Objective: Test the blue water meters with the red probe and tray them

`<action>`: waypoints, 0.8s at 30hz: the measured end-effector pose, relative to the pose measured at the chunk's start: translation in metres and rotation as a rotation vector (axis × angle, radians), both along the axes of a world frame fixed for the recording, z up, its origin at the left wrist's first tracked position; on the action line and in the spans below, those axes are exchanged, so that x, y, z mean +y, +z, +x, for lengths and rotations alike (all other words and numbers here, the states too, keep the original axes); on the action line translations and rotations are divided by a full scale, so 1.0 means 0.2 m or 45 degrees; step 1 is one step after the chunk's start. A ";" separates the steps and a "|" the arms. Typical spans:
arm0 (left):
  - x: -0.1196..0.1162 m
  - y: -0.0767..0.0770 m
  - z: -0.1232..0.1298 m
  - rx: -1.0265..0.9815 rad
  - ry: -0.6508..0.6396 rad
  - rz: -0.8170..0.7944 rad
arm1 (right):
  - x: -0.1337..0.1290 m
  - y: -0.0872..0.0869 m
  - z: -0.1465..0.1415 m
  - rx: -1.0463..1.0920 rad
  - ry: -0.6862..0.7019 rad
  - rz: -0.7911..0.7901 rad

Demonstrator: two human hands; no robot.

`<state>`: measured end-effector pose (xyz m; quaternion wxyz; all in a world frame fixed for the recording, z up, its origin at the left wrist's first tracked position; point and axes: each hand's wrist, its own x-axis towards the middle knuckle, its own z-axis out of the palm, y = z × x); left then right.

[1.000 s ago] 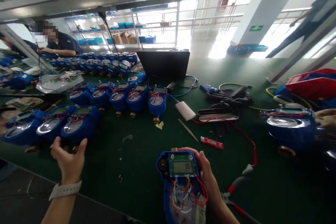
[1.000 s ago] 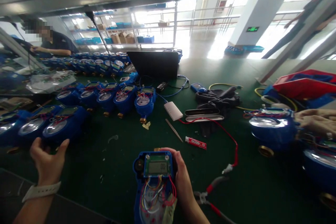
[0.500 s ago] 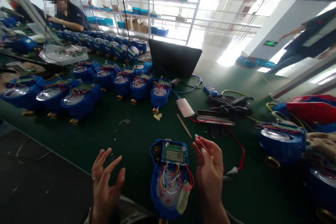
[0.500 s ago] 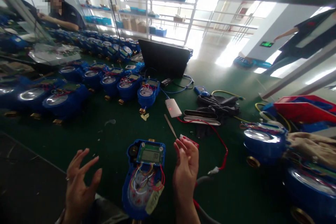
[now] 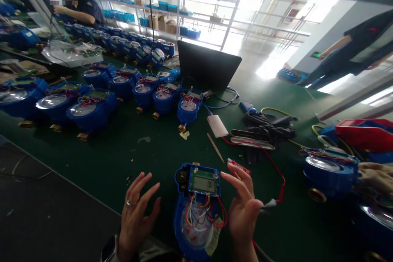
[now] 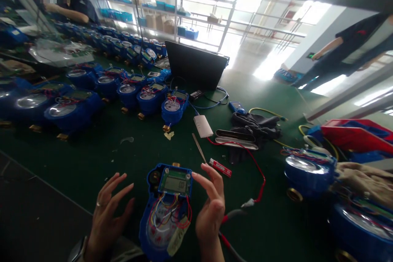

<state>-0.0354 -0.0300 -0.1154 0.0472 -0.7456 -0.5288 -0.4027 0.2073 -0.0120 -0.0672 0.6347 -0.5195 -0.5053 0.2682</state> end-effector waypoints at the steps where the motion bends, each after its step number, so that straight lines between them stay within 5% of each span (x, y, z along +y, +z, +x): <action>1: 0.00 0.00 0.00 0.003 0.002 0.004 | 0.00 0.00 0.00 -0.009 0.007 -0.006; 24: 0.00 0.00 0.01 -0.030 -0.049 -0.004 | 0.00 0.00 0.00 -0.091 0.046 -0.049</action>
